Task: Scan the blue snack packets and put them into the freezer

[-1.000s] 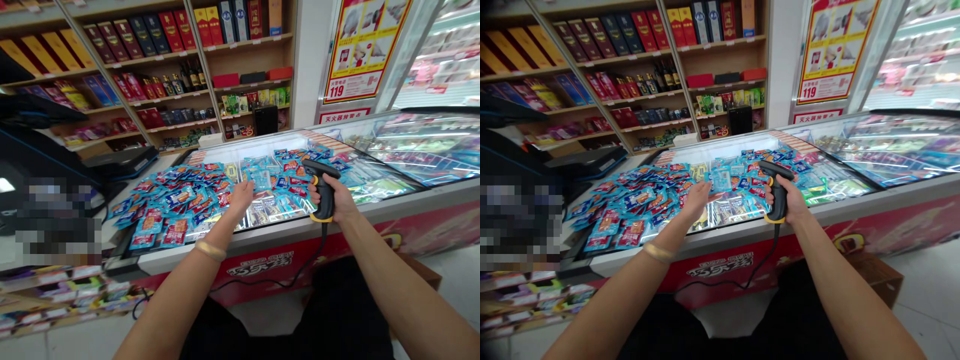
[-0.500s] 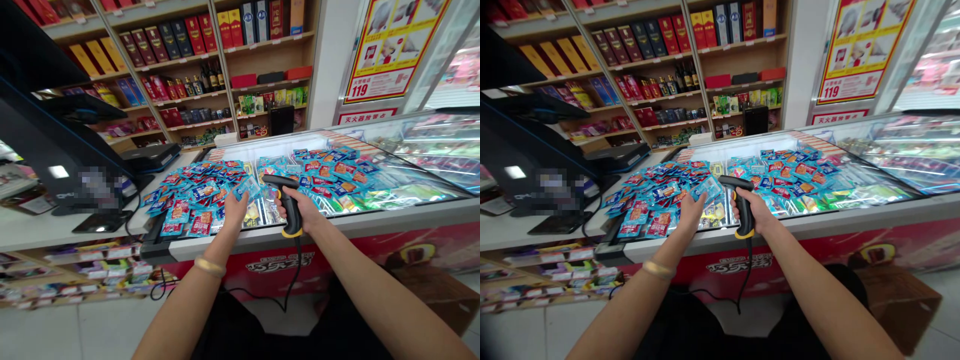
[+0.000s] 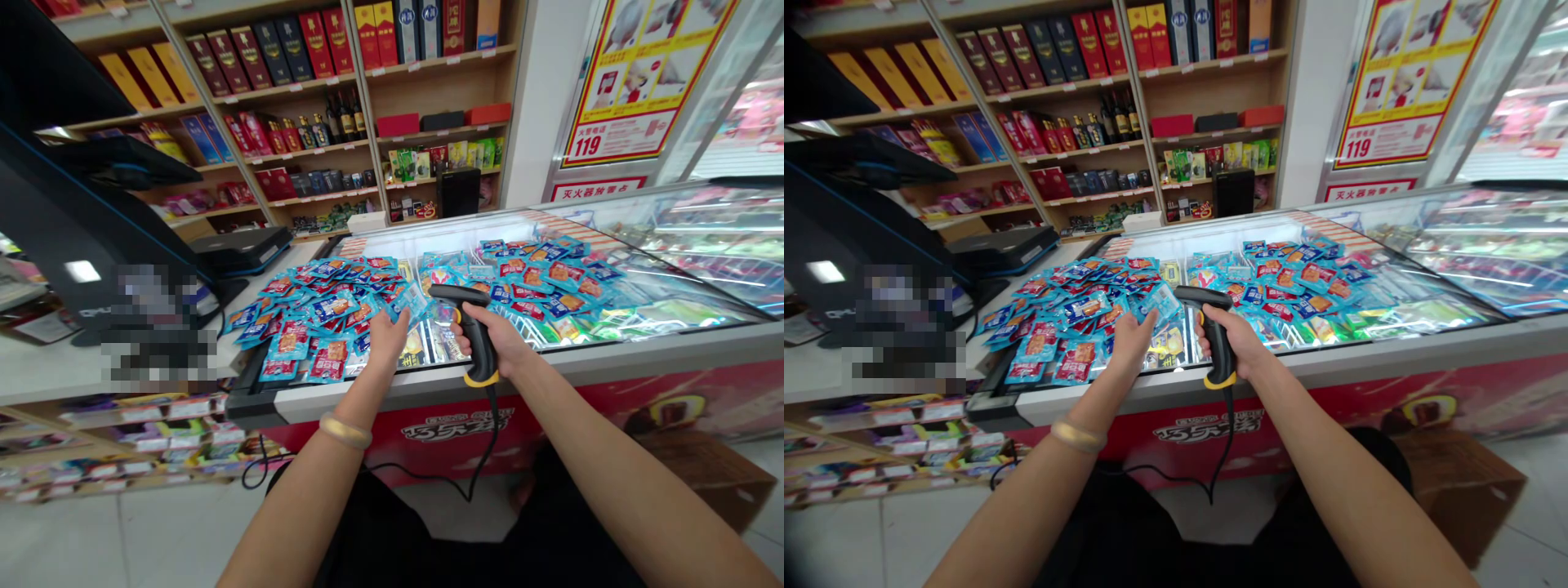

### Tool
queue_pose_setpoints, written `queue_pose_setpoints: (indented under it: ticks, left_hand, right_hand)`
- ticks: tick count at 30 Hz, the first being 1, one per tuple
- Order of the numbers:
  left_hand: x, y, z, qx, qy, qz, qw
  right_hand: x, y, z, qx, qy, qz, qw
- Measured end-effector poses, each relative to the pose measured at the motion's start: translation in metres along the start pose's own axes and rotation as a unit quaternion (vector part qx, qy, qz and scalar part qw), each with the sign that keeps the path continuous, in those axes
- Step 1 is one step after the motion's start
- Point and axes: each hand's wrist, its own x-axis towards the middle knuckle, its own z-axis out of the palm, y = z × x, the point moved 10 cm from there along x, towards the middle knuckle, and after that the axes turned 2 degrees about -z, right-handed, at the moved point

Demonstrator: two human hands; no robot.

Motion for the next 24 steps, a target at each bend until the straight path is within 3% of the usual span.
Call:
queue_pose_setpoints:
  ticks: [9, 11, 14, 17, 19, 21, 24]
  left_hand:
    - [-0.002, 0.004, 0.005, 0.006, -0.026, 0.022, 0.999]
    - [-0.002, 0.015, -0.002, 0.029, -0.023, 0.052, 0.998]
    - [0.001, 0.043, -0.03, 0.103, 0.004, 0.127, 0.987]
    - [0.006, 0.075, -0.068, 0.212, 0.035, 0.219, 0.952]
    - [0.011, 0.083, -0.09, 0.321, 0.047, 0.241, 0.915]
    - [0.018, 0.074, -0.109, 0.448, 0.048, 0.202, 0.87]
    - [0.023, 0.038, -0.128, 0.585, 0.008, 0.1, 0.805]
  right_hand:
    - [-0.002, -0.002, -0.002, 0.019, 0.016, 0.005, 1.0]
    - [-0.001, -0.003, -0.003, 0.027, 0.02, 0.002, 0.999]
    - [0.003, -0.002, 0.002, 0.03, 0.019, 0.005, 0.999]
    - [0.01, 0.005, 0.015, 0.032, 0.008, 0.02, 0.999]
    - [0.017, 0.011, 0.029, 0.034, -0.009, 0.025, 0.999]
    - [0.023, 0.018, 0.044, 0.034, -0.032, 0.031, 0.998]
    - [0.032, 0.03, 0.061, 0.022, -0.046, 0.043, 0.998]
